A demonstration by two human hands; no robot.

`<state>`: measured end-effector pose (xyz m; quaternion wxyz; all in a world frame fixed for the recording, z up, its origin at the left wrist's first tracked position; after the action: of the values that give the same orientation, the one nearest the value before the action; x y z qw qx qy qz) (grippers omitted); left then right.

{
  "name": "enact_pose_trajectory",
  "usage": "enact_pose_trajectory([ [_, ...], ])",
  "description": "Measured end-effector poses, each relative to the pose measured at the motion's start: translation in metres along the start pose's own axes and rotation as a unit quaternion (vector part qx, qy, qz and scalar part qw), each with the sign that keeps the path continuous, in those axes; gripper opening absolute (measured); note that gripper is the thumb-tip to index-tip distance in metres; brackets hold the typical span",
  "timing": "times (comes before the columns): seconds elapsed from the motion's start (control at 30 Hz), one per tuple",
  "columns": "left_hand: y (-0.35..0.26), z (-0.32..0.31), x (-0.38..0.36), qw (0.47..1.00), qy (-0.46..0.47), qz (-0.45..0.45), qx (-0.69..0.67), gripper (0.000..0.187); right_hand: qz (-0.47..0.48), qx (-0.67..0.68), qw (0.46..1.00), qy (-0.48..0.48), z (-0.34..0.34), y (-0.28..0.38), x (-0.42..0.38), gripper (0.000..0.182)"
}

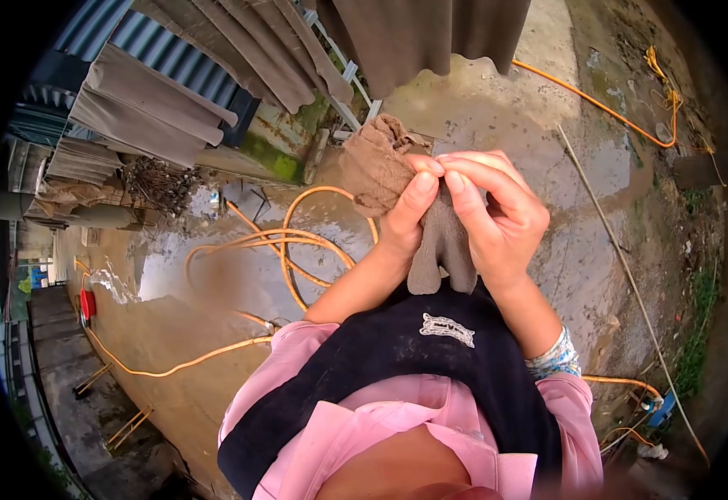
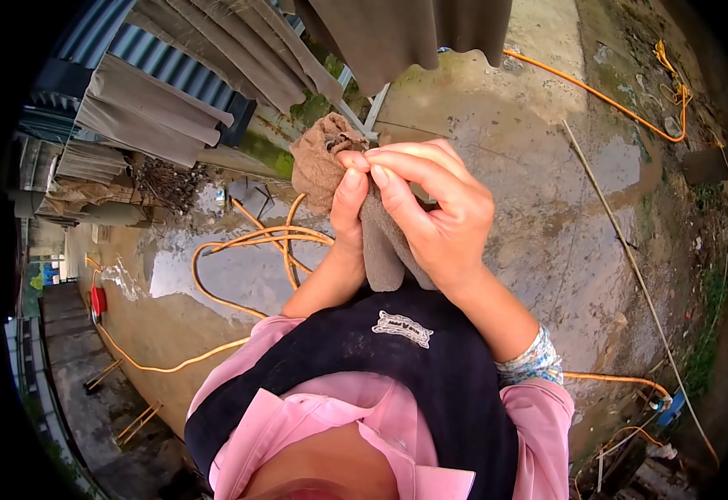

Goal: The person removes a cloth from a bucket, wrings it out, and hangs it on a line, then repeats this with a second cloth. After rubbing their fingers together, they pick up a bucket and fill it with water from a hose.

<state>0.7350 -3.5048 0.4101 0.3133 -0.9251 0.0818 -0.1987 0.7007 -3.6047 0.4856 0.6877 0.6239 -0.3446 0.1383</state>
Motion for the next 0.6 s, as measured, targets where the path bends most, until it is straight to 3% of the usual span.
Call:
enact_pose_trajectory([
  [0.27, 0.005, 0.012, -0.001, 0.994, -0.012, -0.015, 0.109, 0.018, -0.018, 0.037, 0.999, -0.011, -0.003, -0.008, -0.002, 0.007],
  [0.6, 0.008, 0.01, -0.002, 0.993, -0.017, -0.007, 0.12, 0.019, -0.038, 0.062, 0.997, -0.027, -0.003, -0.015, -0.004, 0.007],
])
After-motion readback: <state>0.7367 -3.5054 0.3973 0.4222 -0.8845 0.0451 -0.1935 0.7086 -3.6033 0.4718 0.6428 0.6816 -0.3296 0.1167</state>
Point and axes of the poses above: each hand's wrist, its own x-axis towards the middle knuckle, its own z-axis out of the back of the hand, y = z × x, the point moved 7 cm from there along x, towards the middle knuckle, and after that the axes turned 3 degrees about x, right-handed, at the moved point
